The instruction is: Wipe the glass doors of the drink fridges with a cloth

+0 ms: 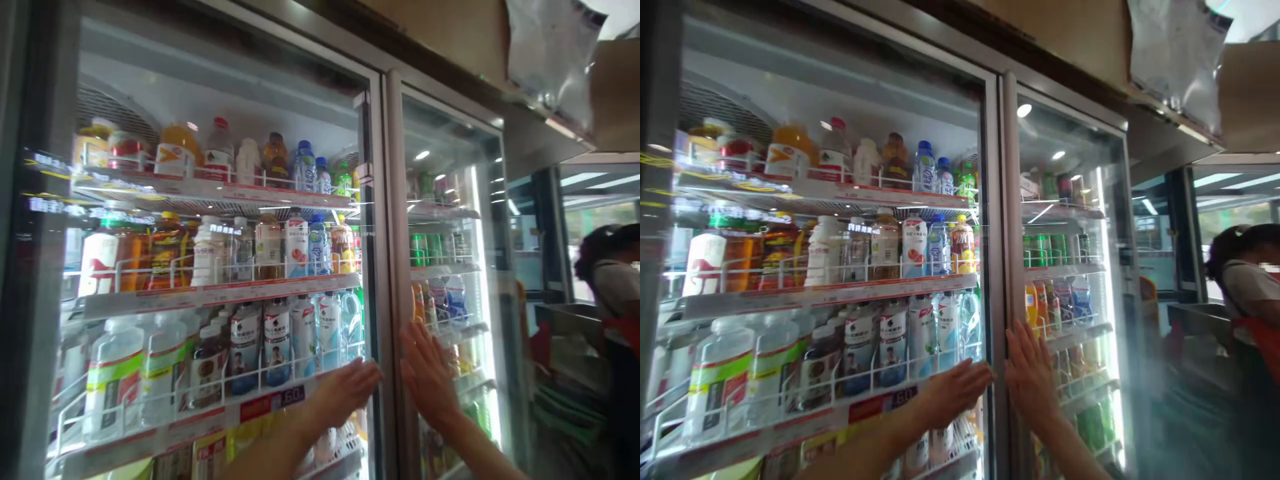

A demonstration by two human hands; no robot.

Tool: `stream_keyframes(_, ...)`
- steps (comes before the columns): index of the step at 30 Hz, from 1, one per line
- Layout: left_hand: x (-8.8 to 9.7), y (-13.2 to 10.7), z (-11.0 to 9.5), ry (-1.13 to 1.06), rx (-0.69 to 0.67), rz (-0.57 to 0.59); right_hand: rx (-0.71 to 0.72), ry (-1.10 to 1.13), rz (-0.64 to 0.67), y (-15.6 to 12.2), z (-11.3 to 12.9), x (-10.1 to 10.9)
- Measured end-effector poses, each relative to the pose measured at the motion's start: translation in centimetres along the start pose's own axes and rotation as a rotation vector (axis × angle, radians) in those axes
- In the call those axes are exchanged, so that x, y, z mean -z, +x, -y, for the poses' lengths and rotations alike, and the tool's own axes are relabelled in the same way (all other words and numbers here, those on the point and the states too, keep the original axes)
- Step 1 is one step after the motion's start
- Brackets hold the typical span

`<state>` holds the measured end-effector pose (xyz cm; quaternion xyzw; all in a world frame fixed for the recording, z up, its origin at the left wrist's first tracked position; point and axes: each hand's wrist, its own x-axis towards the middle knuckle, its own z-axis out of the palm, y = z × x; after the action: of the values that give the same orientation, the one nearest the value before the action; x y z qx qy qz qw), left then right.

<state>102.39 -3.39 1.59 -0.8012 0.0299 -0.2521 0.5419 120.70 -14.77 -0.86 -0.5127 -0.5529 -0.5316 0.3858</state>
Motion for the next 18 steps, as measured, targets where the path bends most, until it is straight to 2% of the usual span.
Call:
stream_keyframes(1,0.0,0.1,-0.1,0.009,0.028,0.009,0.003,0.006,-0.006,-0.1,-0.4,-0.2)
stream_keyframes(4,0.7,0.4,0.9,0.073,0.279,0.061,-0.024,0.056,-0.042,0.0,-0.9,-1.1)
stream_keyframes(5,1.1,0.2,1.3,0.093,0.302,0.075,-0.025,0.082,-0.05,0.1,-0.8,-1.4)
stream_keyframes(6,1.6,-0.3,1.5,0.105,0.261,0.086,-0.011,0.111,-0.05,0.2,-0.7,-1.8)
stream_keyframes(8,2.9,-2.3,2.2,0.111,0.081,0.104,0.047,0.158,-0.039,0.4,-0.1,-2.4)
stream_keyframes(9,3.7,-3.6,2.9,0.122,0.038,0.11,0.076,0.173,-0.042,0.6,0.3,-2.7)
stream_keyframes(10,4.7,-5.0,3.8,0.148,0.066,0.111,0.095,0.183,-0.047,0.9,0.7,-2.9)
stream_keyframes(14,8.2,-9.8,7.7,0.346,0.616,0.091,0.095,0.212,-0.084,2.7,3.4,-3.1)
stream_keyframes(15,8.8,-10.8,8.1,0.367,0.633,0.091,0.111,0.224,-0.083,3.3,4.3,-3.0)
stream_keyframes(16,9.2,-11.8,8.2,0.363,0.542,0.096,0.14,0.237,-0.083,3.8,5.3,-3.0)
stream_keyframes(18,9.9,-13.8,8.2,0.311,0.242,0.128,0.213,0.263,-0.093,4.8,7.2,-3.0)
